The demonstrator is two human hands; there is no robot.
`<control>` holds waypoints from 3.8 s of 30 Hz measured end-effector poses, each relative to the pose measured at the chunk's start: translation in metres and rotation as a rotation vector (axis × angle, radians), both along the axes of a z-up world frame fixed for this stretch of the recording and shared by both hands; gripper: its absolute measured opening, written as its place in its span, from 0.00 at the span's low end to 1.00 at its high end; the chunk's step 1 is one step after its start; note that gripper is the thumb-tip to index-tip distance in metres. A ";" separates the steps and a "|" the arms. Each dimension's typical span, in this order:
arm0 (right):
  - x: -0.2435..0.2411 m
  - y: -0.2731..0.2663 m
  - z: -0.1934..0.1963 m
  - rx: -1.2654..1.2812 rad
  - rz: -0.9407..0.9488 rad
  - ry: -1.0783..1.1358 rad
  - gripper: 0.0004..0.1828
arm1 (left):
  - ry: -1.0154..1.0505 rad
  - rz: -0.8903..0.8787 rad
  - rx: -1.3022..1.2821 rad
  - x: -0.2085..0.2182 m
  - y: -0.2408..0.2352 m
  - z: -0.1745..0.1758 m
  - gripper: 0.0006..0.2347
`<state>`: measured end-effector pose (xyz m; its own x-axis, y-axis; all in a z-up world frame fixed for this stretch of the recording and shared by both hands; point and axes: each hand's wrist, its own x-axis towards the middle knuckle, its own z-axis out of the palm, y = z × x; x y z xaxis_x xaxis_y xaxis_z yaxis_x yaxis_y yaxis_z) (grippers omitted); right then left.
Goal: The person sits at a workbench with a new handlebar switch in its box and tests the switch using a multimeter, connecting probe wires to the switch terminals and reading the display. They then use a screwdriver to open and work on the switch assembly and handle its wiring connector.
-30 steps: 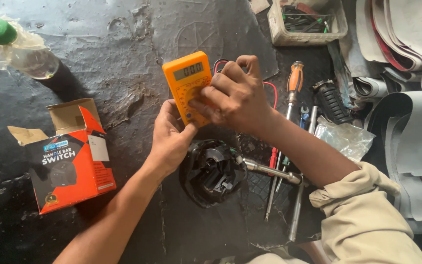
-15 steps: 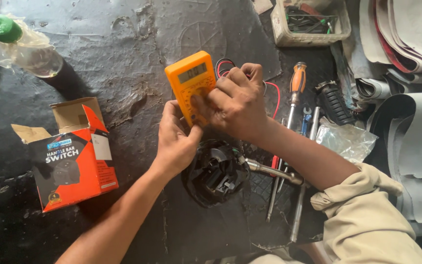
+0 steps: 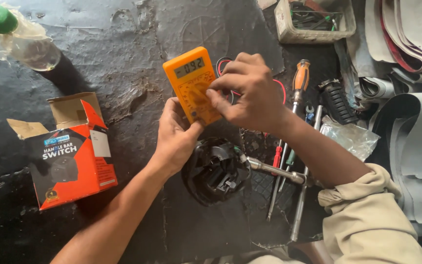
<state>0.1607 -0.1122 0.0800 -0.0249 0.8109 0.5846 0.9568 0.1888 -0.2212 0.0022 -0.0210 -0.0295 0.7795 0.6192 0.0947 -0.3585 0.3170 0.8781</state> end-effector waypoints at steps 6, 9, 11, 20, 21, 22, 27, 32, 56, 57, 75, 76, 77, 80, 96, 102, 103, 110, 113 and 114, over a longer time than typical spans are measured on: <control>-0.002 0.005 -0.015 -0.042 0.000 -0.030 0.07 | 0.039 0.046 0.070 0.003 -0.002 -0.008 0.17; -0.008 0.007 -0.015 -0.037 -0.056 -0.100 0.12 | 0.043 0.064 0.138 0.002 -0.005 -0.008 0.17; -0.007 0.007 -0.021 -0.019 -0.084 -0.109 0.13 | 0.061 0.077 0.175 0.000 -0.006 -0.005 0.16; -0.012 0.009 -0.028 0.016 -0.148 -0.108 0.14 | 0.076 0.084 0.204 0.000 -0.005 -0.008 0.18; -0.013 0.009 -0.030 0.016 -0.147 -0.108 0.14 | 0.076 0.084 0.203 -0.001 -0.005 -0.007 0.18; -0.012 0.008 -0.030 0.029 -0.148 -0.122 0.15 | 0.084 0.076 0.195 -0.001 -0.006 -0.006 0.18; -0.011 0.006 -0.022 0.026 -0.129 -0.123 0.15 | 0.070 0.049 0.160 0.000 -0.004 -0.008 0.18; 0.003 -0.001 -0.007 -0.053 -0.058 0.181 0.10 | 0.021 0.012 0.067 -0.001 -0.001 0.000 0.18; -0.014 0.005 -0.019 0.100 -0.062 -0.192 0.12 | 0.035 0.079 0.208 -0.002 -0.006 -0.003 0.19; -0.010 0.002 -0.016 0.102 -0.064 -0.191 0.12 | 0.036 0.077 0.211 -0.003 -0.004 -0.002 0.19; 0.094 -0.033 0.032 -0.734 -0.503 -0.046 0.14 | 0.593 0.361 0.843 -0.024 0.002 0.037 0.27; 0.097 -0.033 0.032 -0.753 -0.528 -0.076 0.14 | 0.687 0.380 0.913 -0.024 0.003 0.039 0.28; 0.099 -0.033 0.032 -0.771 -0.554 -0.105 0.14 | 0.780 0.398 0.983 -0.025 0.003 0.040 0.29; 0.113 -0.037 0.030 -0.705 -0.541 -0.098 0.16 | 0.981 0.361 1.051 -0.027 0.004 0.044 0.31; 0.044 -0.078 0.018 -0.744 0.010 -0.473 0.28 | 0.541 0.682 1.451 -0.033 -0.002 0.035 0.13; 0.055 -0.075 0.013 -0.802 0.105 -0.210 0.10 | 0.219 0.605 1.497 -0.032 -0.007 0.045 0.06; 0.052 -0.075 0.017 -0.705 0.236 -0.042 0.09 | 0.142 0.556 1.495 -0.031 -0.010 0.047 0.06; 0.017 -0.068 0.013 -0.451 0.338 0.570 0.07 | -0.112 0.361 1.280 -0.030 -0.019 0.050 0.13; 0.004 -0.058 0.014 -0.403 0.348 0.467 0.07 | -0.106 0.333 1.104 -0.035 -0.025 0.046 0.14; 0.002 -0.058 0.012 -0.409 0.349 0.469 0.07 | -0.103 0.334 1.099 -0.036 -0.024 0.045 0.14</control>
<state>0.1624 -0.1702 0.0916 -0.1434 0.9582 0.2476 0.6427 0.2804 -0.7130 -0.0340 -0.0453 0.0155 0.5492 0.3374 0.7645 -0.3665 -0.7249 0.5832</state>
